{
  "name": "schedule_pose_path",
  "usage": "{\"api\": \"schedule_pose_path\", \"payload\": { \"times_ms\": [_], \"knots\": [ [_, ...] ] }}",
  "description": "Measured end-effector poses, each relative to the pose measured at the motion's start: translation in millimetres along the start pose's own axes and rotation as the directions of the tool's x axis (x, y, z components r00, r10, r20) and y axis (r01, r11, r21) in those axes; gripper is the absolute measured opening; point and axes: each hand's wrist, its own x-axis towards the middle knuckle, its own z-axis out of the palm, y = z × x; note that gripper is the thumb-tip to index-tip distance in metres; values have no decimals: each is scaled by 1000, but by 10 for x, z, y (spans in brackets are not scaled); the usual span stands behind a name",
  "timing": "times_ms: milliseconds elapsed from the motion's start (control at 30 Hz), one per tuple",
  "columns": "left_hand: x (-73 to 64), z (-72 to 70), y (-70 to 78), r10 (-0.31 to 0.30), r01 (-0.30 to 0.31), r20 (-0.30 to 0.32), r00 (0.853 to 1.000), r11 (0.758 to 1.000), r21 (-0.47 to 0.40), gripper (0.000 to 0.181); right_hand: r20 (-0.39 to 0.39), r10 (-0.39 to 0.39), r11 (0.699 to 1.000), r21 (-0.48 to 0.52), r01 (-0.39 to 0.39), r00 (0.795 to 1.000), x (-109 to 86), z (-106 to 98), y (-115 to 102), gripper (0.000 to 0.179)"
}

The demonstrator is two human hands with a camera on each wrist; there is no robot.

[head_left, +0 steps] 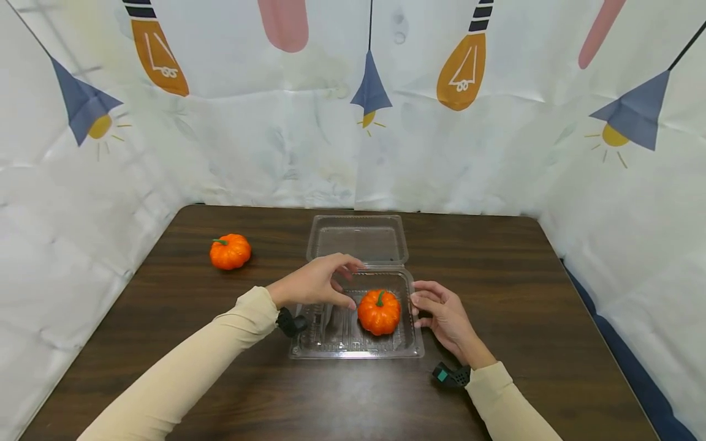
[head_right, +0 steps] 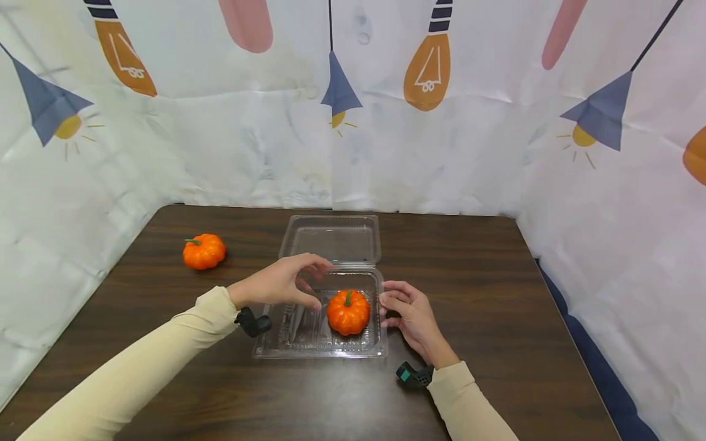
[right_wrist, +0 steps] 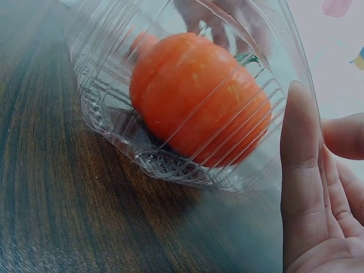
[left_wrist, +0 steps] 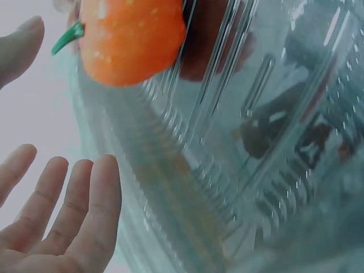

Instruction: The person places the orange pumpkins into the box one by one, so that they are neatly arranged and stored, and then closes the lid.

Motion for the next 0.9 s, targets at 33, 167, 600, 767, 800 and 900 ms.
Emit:
{"api": "schedule_pose_path", "payload": {
  "times_ms": [33,167,600,767,800,900],
  "knots": [
    [-15,-20,-6,-5,5,-13,1000,1000,-1,77,0,1,1000,-2,-1,1000,-1,-3,6,25],
    [-62,-91,-42,-33,32,-57,998,999,-13,76,7,3,1000,-2,-3,1000,-9,-9,19,25],
    [-273,-371,-186,-51,52,-182,982,999,2,75,34,-13,1000,6,13,999,-24,-7,-2,24],
    [-389,-496,-244,-81,85,-219,972,996,7,76,47,-26,1000,17,25,999,-23,0,-6,23],
    [-414,-522,-258,-87,92,-231,969,996,13,76,49,-26,999,21,25,998,-22,2,-4,23],
    [-494,-598,-303,-96,108,-272,958,994,28,76,53,-24,999,30,22,998,-20,6,6,23]
  ]
}}
